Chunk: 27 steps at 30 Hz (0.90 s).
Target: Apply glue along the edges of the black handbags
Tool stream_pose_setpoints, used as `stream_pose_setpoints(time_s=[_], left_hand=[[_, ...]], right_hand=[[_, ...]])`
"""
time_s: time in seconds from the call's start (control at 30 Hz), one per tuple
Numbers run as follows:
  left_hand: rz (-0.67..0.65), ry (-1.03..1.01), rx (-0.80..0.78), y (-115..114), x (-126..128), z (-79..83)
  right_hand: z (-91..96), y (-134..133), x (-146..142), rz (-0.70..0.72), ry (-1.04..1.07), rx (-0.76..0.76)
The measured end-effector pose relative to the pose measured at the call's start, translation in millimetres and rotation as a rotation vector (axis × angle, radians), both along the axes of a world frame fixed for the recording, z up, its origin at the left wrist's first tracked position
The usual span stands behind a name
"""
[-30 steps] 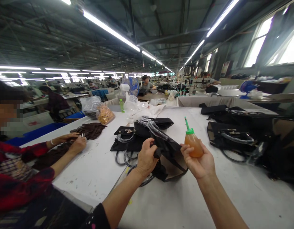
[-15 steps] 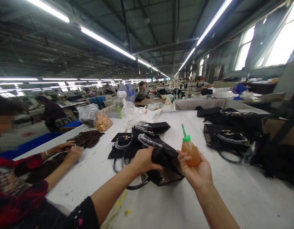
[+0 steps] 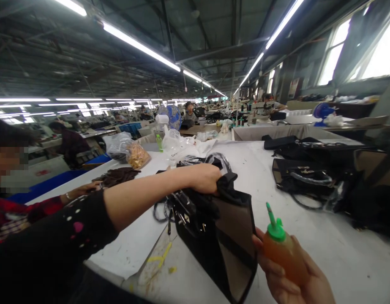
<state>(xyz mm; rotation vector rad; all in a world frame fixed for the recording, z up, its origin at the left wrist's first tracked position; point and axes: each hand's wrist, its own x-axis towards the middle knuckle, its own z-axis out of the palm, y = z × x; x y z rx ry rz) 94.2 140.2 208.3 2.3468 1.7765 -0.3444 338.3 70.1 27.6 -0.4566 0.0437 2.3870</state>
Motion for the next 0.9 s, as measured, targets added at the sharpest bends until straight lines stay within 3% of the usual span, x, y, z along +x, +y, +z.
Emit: stream_pose_setpoints(time_s=[0.1, 0.3, 0.4, 0.5, 0.63, 0.9], left_hand=[[-0.003, -0.006, -0.183, 17.2, 15.4, -39.9], [-0.014, -0.046, -0.217, 60.6, 31.2, -126.1], [-0.037, -0.071, -0.246, 74.6, 36.8, -161.7], [-0.059, -0.105, -0.263, 80.2, 44.9, -191.5], [-0.081, -0.146, -0.297, 85.4, 55.5, -217.0], [-0.082, -0.257, -0.405, 104.4, 51.4, -231.1]], right_hand=[[-24.4, -6.5, 25.3, -0.077, -0.087, -0.059], [-50.4, -3.5, 70.6, -0.297, -0.472, -0.159], [-57.2, 2.7, 83.3, -0.373, -0.699, -0.079], [-61.9, 10.4, 92.7, -0.369, -0.884, 0.179], [-64.7, 22.5, 106.2, -0.291, -1.086, 0.553], [-74.8, 57.1, 122.1, -0.201, -1.399, 0.872]])
